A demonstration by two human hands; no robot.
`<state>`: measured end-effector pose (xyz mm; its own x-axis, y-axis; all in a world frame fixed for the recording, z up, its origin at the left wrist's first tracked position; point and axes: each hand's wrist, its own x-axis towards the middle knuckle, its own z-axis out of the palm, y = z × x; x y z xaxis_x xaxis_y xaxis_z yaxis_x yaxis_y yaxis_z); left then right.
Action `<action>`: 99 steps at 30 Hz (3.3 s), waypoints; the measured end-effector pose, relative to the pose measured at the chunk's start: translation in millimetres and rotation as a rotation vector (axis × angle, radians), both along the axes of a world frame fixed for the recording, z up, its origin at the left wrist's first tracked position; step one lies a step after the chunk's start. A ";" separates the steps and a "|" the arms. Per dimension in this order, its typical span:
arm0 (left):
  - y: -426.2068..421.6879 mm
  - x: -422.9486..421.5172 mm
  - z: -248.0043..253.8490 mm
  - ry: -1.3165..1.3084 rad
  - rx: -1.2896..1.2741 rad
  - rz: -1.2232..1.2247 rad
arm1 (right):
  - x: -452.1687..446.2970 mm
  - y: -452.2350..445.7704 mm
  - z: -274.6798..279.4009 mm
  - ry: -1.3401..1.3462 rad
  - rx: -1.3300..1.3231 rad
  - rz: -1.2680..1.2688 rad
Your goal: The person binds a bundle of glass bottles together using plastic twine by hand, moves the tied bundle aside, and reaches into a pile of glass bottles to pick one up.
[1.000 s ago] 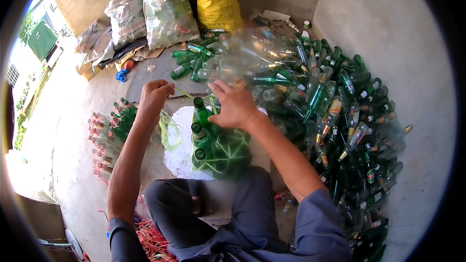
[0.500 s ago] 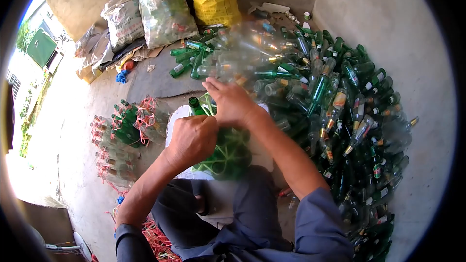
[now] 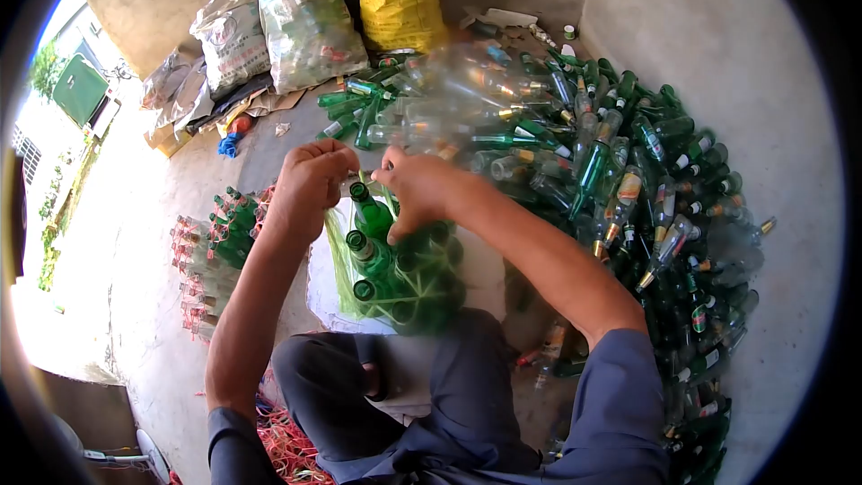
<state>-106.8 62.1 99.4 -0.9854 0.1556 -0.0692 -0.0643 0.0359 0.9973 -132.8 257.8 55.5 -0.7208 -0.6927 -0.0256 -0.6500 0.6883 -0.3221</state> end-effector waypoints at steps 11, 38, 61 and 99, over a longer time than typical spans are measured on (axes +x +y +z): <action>17.5 -37.7 -6.1 -0.087 0.234 0.024 | -12.8 4.8 -34.5 0.175 -0.163 0.123; -45.7 -100.1 -90.5 -0.277 0.639 0.424 | -14.4 12.0 -32.2 0.076 -0.244 0.141; -30.7 -119.7 -107.5 -0.186 0.654 0.257 | -37.1 17.0 -25.4 -0.276 -0.259 0.109; -17.9 -154.1 -105.4 -0.189 0.350 0.350 | 11.2 14.3 -15.4 0.081 -0.295 0.002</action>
